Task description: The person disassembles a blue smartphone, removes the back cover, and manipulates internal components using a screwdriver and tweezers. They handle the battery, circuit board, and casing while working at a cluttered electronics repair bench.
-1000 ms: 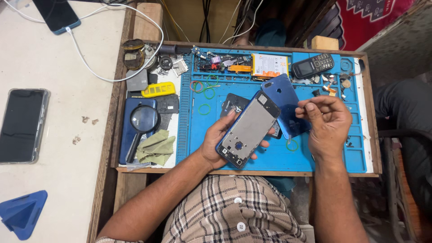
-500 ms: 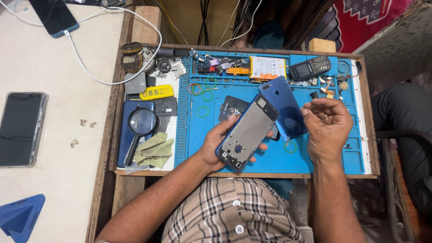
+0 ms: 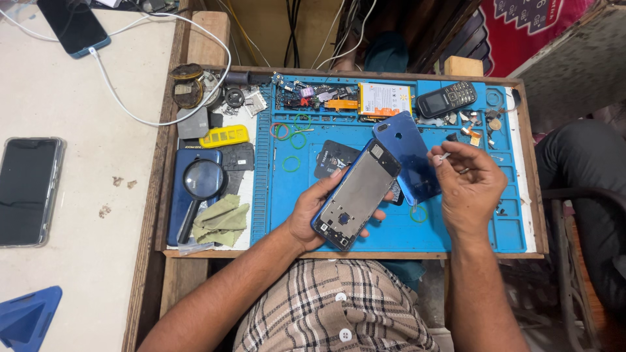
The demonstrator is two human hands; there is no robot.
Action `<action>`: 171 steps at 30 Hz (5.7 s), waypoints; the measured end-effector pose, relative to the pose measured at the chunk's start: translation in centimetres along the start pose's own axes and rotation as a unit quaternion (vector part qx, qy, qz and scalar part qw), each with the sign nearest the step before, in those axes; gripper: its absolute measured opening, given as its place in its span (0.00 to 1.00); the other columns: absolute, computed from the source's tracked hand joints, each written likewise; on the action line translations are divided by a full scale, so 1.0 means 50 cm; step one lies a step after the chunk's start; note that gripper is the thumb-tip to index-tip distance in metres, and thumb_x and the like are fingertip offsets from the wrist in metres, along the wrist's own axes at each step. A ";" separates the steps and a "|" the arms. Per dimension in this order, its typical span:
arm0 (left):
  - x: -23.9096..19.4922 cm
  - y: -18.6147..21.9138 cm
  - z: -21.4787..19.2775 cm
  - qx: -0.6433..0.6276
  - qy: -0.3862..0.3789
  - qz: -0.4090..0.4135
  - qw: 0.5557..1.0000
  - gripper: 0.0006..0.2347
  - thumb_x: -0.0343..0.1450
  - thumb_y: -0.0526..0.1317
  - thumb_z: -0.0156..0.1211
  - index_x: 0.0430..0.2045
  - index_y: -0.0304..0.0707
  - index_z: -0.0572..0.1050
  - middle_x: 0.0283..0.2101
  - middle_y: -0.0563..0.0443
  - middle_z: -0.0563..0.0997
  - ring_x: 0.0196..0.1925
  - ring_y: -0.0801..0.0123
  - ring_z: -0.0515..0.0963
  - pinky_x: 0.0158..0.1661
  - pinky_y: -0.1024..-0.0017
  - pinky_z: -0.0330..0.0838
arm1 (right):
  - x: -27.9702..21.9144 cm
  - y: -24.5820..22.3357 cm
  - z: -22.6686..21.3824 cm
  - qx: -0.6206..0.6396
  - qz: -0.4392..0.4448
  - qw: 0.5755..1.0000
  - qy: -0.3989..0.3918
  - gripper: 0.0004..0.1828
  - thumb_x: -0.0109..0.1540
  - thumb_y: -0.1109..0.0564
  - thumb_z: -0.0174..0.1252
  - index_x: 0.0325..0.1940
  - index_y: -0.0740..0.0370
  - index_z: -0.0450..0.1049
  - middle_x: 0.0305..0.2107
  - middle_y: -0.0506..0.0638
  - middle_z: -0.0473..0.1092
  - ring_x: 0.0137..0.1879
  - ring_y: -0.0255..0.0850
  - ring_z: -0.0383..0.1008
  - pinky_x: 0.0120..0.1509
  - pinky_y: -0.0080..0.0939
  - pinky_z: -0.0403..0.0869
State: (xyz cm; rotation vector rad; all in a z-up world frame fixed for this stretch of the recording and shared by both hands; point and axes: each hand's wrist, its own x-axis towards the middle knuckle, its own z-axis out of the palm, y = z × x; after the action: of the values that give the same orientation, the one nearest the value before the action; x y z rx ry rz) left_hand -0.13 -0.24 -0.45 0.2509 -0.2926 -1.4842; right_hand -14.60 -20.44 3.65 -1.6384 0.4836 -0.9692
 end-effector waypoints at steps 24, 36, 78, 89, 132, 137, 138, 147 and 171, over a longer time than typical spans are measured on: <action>-0.001 0.000 0.005 0.025 0.015 -0.006 1.000 0.30 0.81 0.57 0.40 0.74 0.35 0.57 0.63 0.27 0.72 0.56 0.53 0.81 0.43 0.63 0.84 | -0.004 -0.002 0.000 -0.050 0.040 0.997 -0.031 0.08 0.68 0.60 0.64 0.50 0.65 0.79 0.38 0.51 0.77 0.44 0.33 0.78 0.45 0.32 0.76; 0.001 -0.004 -0.001 0.028 0.017 -0.004 0.999 0.30 0.81 0.57 0.41 0.74 0.35 0.57 0.63 0.27 0.72 0.56 0.52 0.81 0.43 0.62 0.83 | 0.001 0.027 -0.002 -0.025 0.152 0.987 -0.038 0.11 0.71 0.57 0.59 0.39 0.68 0.78 0.32 0.53 0.77 0.30 0.31 0.72 0.29 0.29 0.67; -0.013 0.012 -0.002 -0.080 -0.052 0.100 0.990 0.35 0.81 0.62 0.38 0.77 0.32 0.55 0.69 0.21 0.67 0.63 0.41 0.77 0.54 0.54 0.80 | -0.034 -0.098 -0.004 -0.515 -0.184 0.738 -0.396 0.09 0.53 0.54 0.66 0.34 0.58 0.79 0.36 0.49 0.71 0.41 0.49 0.73 0.45 0.50 0.73; -0.018 0.015 -0.006 -0.089 -0.048 0.090 0.991 0.37 0.79 0.67 0.36 0.77 0.37 0.55 0.68 0.20 0.66 0.62 0.39 0.77 0.51 0.54 0.81 | -0.036 -0.104 0.006 -0.541 -0.210 0.685 -0.440 0.09 0.54 0.56 0.63 0.38 0.57 0.78 0.30 0.50 0.69 0.36 0.48 0.74 0.42 0.49 0.73; 0.005 -0.016 -0.039 0.033 0.063 0.050 0.996 0.23 0.80 0.49 0.40 0.72 0.46 0.58 0.59 0.42 0.75 0.54 0.56 0.81 0.44 0.52 0.83 | -0.068 -0.053 0.142 -0.091 -0.129 0.978 -0.137 0.07 0.60 0.68 0.67 0.41 0.65 0.78 0.38 0.53 0.79 0.46 0.37 0.80 0.53 0.34 0.77; 0.010 -0.022 -0.040 0.020 0.062 0.071 0.995 0.23 0.83 0.47 0.41 0.76 0.43 0.59 0.60 0.38 0.74 0.56 0.58 0.81 0.51 0.59 0.81 | -0.074 -0.060 0.160 -0.099 -0.149 0.975 -0.133 0.07 0.57 0.68 0.68 0.37 0.65 0.77 0.36 0.53 0.79 0.43 0.38 0.81 0.50 0.35 0.77; 0.009 -0.025 -0.042 0.021 0.063 0.075 0.995 0.23 0.84 0.47 0.41 0.77 0.42 0.59 0.61 0.38 0.74 0.56 0.58 0.81 0.51 0.60 0.81 | -0.074 -0.057 0.160 -0.118 -0.166 0.971 -0.124 0.08 0.57 0.68 0.68 0.36 0.64 0.76 0.36 0.53 0.79 0.43 0.38 0.81 0.51 0.37 0.76; 0.009 -0.029 -0.043 0.038 0.068 0.086 0.993 0.24 0.85 0.47 0.41 0.77 0.37 0.55 0.62 0.41 0.73 0.61 0.62 0.79 0.58 0.65 0.79 | -0.066 -0.044 0.164 -0.129 -0.217 0.960 -0.120 0.09 0.56 0.67 0.68 0.34 0.62 0.74 0.33 0.52 0.78 0.42 0.41 0.80 0.56 0.41 0.76; -0.010 0.008 0.042 0.152 0.017 0.100 0.983 0.35 0.62 0.31 0.48 0.72 0.34 0.55 0.62 0.34 0.71 0.59 0.47 0.78 0.53 0.55 0.78 | 0.005 0.035 0.036 0.117 0.064 0.990 0.044 0.08 0.68 0.66 0.59 0.52 0.70 0.73 0.39 0.53 0.76 0.40 0.34 0.75 0.48 0.32 0.75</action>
State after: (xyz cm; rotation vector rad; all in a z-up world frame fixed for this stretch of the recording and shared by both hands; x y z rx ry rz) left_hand -0.52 0.33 1.63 0.4773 -0.5035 -1.2316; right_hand -12.69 -20.07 2.01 -1.3420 0.5085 -0.9663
